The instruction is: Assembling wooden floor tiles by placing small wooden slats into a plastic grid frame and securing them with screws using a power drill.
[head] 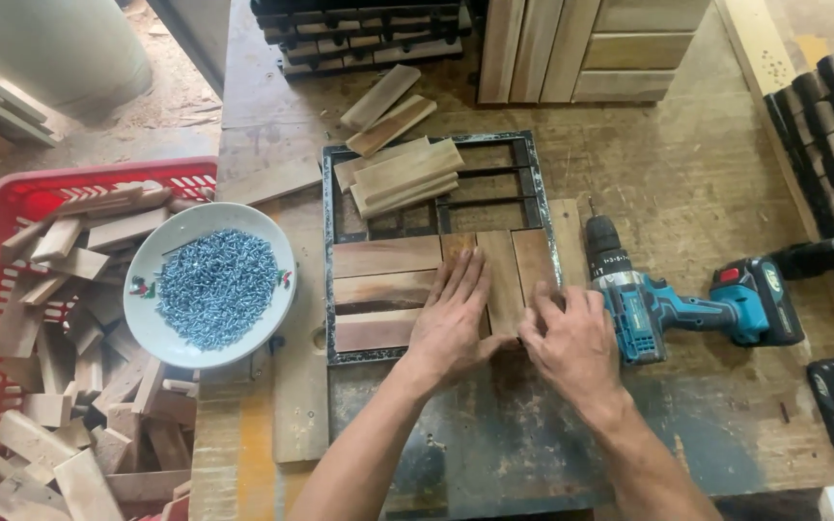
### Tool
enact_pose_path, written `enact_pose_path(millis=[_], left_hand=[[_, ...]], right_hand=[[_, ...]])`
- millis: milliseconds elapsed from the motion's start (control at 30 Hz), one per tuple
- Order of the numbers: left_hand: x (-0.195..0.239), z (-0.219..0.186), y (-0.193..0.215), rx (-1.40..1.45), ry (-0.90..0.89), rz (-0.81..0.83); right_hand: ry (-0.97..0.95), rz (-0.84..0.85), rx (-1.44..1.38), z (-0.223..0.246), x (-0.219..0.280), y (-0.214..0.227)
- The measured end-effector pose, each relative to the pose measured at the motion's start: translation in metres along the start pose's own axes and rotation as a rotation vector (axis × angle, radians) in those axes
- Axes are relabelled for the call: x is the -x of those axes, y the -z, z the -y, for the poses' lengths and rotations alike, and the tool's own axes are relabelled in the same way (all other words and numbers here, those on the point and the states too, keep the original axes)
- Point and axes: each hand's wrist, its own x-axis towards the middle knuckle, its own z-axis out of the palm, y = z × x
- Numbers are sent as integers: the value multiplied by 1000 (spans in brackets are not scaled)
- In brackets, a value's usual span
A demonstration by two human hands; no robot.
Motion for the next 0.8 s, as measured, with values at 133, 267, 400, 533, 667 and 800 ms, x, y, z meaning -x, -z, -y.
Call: enact_pose_path(millis=[133,267,400,533,667,800], left_hand=[[-1,-1,8,5,-8,27],[-2,1,12,-20,-25,52],[-6,11,20,9,-43,103],[-10,14,32,-21,-40,170],[-13,16,41,-4,-48,231],[-13,21,39,19,-45,255]], right_hand=[[-185,418,-70,2,-10,21],[-112,763,-125,-6,-40,68],[-36,750,-86,-16,-53,66],[-55,922,-106,-17,-78,79],[-63,966,-140,-24,-106,90],[-122,799,-229,-8,-119,73]])
